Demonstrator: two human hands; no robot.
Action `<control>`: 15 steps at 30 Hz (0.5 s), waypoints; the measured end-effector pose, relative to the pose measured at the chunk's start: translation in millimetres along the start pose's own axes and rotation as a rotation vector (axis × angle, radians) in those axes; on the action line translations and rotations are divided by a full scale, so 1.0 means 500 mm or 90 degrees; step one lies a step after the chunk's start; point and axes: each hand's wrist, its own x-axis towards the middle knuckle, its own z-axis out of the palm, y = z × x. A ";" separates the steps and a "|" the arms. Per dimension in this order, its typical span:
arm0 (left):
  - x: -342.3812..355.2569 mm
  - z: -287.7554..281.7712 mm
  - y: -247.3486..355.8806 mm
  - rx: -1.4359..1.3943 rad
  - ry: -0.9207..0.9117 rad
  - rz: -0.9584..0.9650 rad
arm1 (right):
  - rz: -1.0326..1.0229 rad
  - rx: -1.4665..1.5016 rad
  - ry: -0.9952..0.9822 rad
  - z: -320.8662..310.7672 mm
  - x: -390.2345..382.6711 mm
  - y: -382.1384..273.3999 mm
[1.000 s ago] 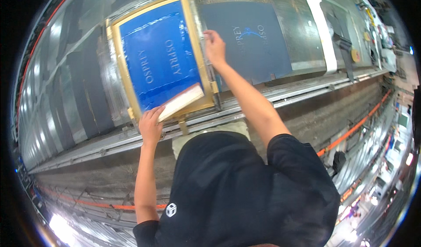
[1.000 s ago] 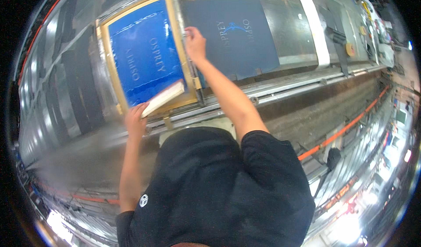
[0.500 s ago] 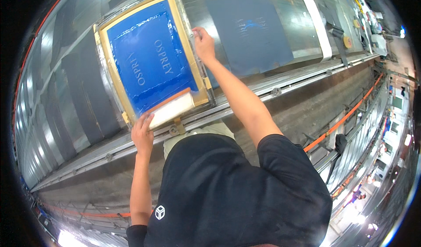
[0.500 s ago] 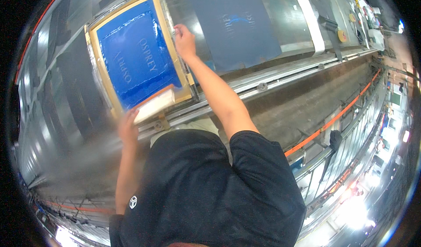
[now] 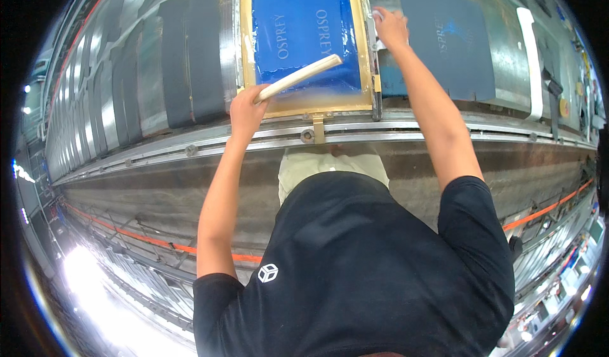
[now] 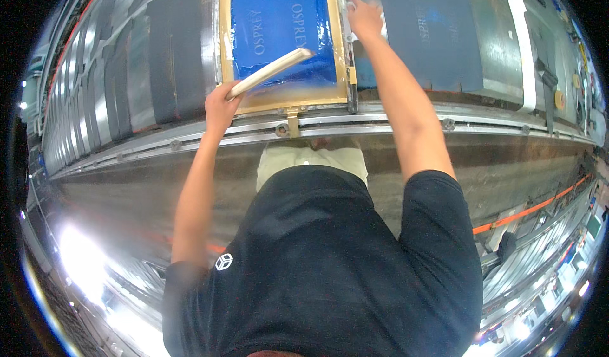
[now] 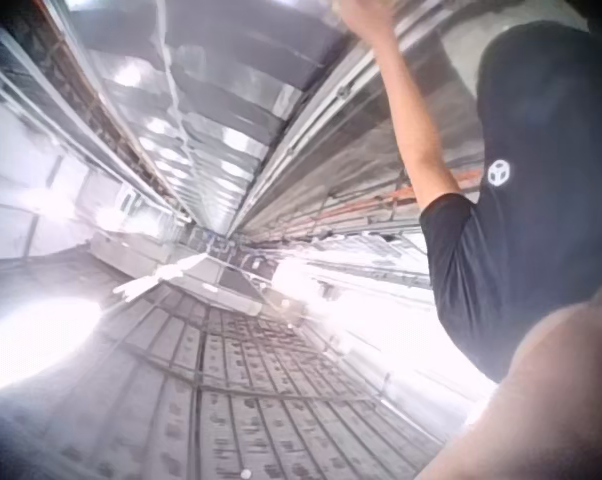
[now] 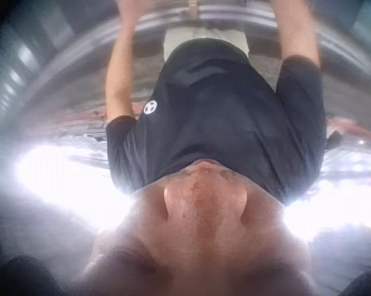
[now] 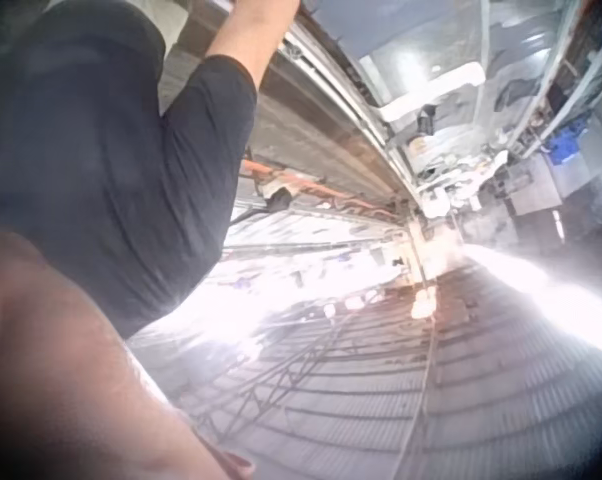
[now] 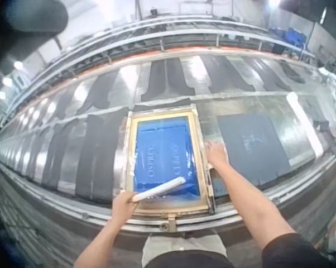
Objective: The person performs screen printing on a blue Osprey-branded fabric panel. They repeatedly pull a squeegee across the screen to transfer ink, then lift and reposition the squeegee for the next stroke.
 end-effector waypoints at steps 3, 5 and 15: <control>0.064 -0.029 -0.020 0.033 -0.135 -0.016 | -0.204 0.111 -0.167 -0.138 -0.026 -0.112; 0.121 -0.041 -0.015 0.016 -0.262 -0.049 | -0.301 0.245 -0.319 -0.177 -0.096 -0.162; 0.244 0.027 -0.088 -0.010 -0.627 -0.129 | -0.230 0.124 -0.691 -0.028 -0.121 -0.152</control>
